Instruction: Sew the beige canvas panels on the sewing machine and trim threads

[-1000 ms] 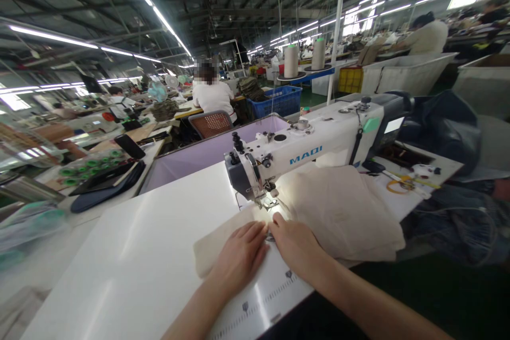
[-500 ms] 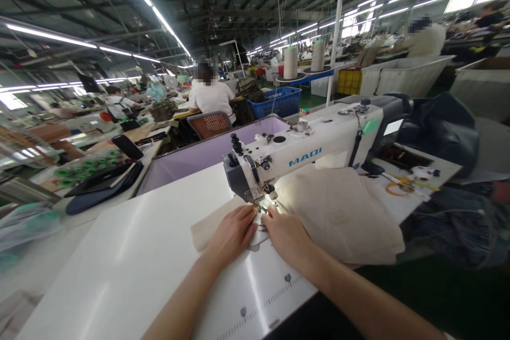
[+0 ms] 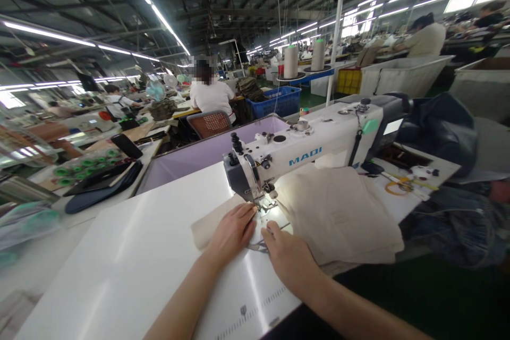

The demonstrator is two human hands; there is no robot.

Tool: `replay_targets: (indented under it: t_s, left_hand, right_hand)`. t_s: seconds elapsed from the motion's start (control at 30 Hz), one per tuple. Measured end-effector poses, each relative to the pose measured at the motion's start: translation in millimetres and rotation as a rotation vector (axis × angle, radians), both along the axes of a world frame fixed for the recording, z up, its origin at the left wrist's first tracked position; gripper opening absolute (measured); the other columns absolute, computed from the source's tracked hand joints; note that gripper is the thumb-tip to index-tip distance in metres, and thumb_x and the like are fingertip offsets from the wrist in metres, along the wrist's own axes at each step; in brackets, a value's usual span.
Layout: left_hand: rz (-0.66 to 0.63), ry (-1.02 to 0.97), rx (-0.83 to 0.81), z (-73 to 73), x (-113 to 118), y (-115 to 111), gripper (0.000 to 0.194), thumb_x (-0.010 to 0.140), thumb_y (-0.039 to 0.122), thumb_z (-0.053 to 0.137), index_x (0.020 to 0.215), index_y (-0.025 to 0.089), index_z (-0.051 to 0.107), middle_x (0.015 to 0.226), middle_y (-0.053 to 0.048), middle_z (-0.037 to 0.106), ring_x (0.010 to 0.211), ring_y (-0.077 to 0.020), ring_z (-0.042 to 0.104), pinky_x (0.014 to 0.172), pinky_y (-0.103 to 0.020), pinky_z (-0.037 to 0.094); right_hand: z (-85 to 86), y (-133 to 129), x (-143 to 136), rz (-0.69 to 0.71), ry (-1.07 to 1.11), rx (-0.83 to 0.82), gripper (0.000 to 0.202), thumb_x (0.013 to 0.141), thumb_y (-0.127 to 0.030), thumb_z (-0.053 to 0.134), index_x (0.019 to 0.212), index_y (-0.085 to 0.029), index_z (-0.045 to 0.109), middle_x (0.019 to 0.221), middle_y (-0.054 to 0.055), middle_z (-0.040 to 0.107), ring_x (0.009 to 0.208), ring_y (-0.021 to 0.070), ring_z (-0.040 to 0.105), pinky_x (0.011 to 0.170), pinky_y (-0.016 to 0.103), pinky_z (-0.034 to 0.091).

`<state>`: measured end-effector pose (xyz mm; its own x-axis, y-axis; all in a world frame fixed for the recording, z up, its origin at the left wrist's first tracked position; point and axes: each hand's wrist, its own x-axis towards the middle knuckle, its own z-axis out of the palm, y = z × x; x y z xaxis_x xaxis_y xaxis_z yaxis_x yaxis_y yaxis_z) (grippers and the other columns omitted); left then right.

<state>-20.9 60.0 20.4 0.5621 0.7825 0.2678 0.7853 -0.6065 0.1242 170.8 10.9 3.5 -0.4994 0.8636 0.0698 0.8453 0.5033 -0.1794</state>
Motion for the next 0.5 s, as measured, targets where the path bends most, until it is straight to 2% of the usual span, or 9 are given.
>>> replay_targets:
  t_s: [0.13, 0.3, 0.4, 0.5]
  left_hand:
    - [0.0, -0.027, 0.001, -5.2, -1, 0, 0.035, 0.101, 0.029, 0.045, 0.127, 0.017, 0.065, 0.129, -0.012, 0.068, 0.122, -0.0249, 0.061, 0.108, -0.044, 0.05]
    - [0.093, -0.047, -0.004, -11.9, 1, -1, 0.034, 0.101, 0.03, 0.045, 0.128, 0.018, 0.063, 0.131, -0.011, 0.066, 0.121, -0.025, 0.06, 0.106, -0.045, 0.051]
    - [0.121, -0.086, -0.027, -7.9, 3, -3, 0.034, 0.102, 0.029, 0.044, 0.125, 0.018, 0.065, 0.129, -0.011, 0.067, 0.12, -0.0246, 0.06, 0.105, -0.046, 0.051]
    - [0.098, -0.123, -0.097, 3.8, -4, -4, 0.035, 0.101, 0.021, 0.039, 0.119, 0.02, 0.069, 0.126, -0.01, 0.069, 0.117, -0.0229, 0.063, 0.105, -0.046, 0.052]
  right_hand:
    - [-1.3, 1, 0, 0.003, 0.015, 0.015, 0.032, 0.097, -0.009, 0.045, 0.126, -0.016, 0.057, 0.121, 0.015, 0.062, 0.076, 0.0196, 0.069, 0.061, 0.029, 0.054]
    - [1.8, 0, 1, 0.008, 0.028, 0.009, 0.033, 0.097, -0.008, 0.044, 0.126, -0.016, 0.058, 0.122, 0.014, 0.063, 0.078, 0.0205, 0.07, 0.064, 0.031, 0.055]
    - [0.4, -1, 4, -0.013, 0.121, 0.009, 0.036, 0.097, -0.008, 0.043, 0.13, -0.016, 0.057, 0.13, 0.015, 0.06, 0.08, 0.0191, 0.07, 0.068, 0.03, 0.056]
    - [-3.6, 1, 10, -0.028, 0.328, -0.004, 0.04, 0.094, -0.006, 0.044, 0.131, -0.016, 0.058, 0.135, 0.015, 0.057, 0.086, 0.019, 0.069, 0.075, 0.031, 0.056]
